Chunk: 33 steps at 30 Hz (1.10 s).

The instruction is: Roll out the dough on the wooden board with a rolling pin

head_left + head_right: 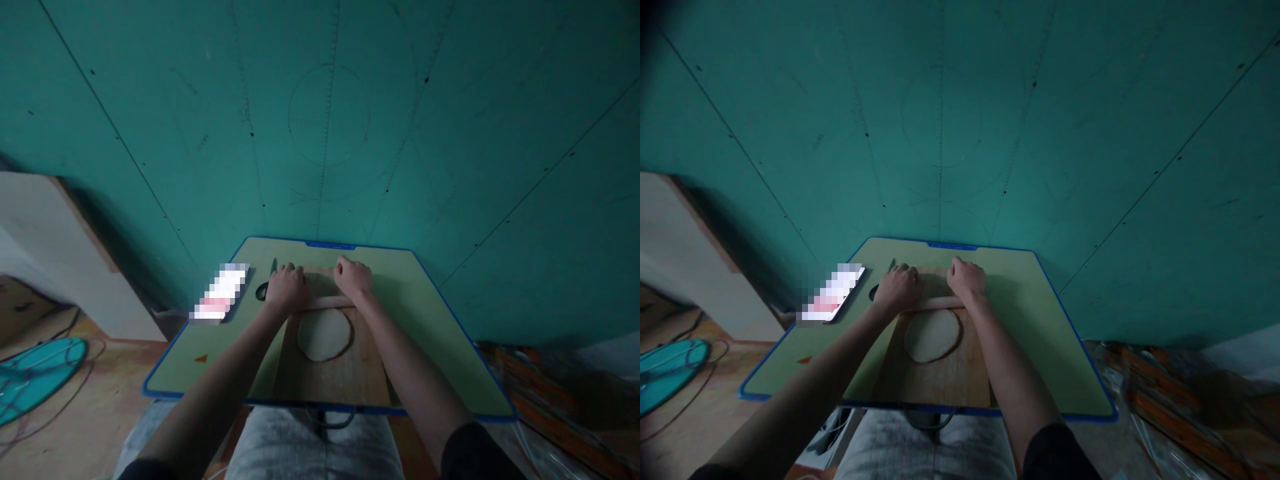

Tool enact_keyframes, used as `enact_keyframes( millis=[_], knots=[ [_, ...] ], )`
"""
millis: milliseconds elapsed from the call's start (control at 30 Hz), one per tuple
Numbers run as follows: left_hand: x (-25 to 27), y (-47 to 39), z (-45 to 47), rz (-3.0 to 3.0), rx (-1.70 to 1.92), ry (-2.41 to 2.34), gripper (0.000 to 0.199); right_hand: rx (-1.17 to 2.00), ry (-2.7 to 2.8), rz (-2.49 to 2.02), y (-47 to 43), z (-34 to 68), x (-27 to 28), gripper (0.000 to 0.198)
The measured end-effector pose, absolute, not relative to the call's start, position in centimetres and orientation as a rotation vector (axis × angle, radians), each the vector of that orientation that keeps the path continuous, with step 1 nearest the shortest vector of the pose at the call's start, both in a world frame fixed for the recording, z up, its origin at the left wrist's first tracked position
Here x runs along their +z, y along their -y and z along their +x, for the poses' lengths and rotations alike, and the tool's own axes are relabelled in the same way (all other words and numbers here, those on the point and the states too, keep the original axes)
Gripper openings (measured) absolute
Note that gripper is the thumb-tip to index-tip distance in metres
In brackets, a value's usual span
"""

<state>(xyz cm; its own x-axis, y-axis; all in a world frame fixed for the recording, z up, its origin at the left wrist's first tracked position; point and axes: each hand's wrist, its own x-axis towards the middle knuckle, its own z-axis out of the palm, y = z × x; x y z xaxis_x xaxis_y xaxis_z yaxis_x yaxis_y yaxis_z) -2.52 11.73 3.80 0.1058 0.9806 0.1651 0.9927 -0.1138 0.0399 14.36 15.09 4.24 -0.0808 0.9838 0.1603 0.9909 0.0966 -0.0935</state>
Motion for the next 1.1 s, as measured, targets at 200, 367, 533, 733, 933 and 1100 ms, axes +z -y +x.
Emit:
enact_keyframes(
  millis=[200,367,533,733,933,1100],
  knots=[
    [3.7,-8.7,-2.1,-2.270,-0.188,2.055,0.038,0.047,2.119,-2.004,-13.2,15.1,3.3,0.025],
    [3.7,-5.4,-1.2,-2.214,-0.214,2.039,0.037,0.082,2.111,-1.902,-11.2,15.7,2.9,0.021],
    [3.0,-3.2,-0.8,-2.211,-0.297,2.010,0.040,0.068,2.150,-1.884,-9.5,16.1,2.5,0.024],
    [2.1,0.2,-0.6,-2.283,-0.377,1.942,0.033,-0.034,2.219,-1.800,-7.3,16.8,1.7,0.023],
    [0.8,2.9,-0.8,-2.292,-0.515,1.778,0.032,-0.047,2.248,-1.715,-5.9,17.4,1.2,0.029],
    [-0.1,4.6,-0.9,-2.278,-0.657,1.656,0.040,-0.034,2.238,-1.692,-5.4,17.6,0.8,0.032]
  ],
)
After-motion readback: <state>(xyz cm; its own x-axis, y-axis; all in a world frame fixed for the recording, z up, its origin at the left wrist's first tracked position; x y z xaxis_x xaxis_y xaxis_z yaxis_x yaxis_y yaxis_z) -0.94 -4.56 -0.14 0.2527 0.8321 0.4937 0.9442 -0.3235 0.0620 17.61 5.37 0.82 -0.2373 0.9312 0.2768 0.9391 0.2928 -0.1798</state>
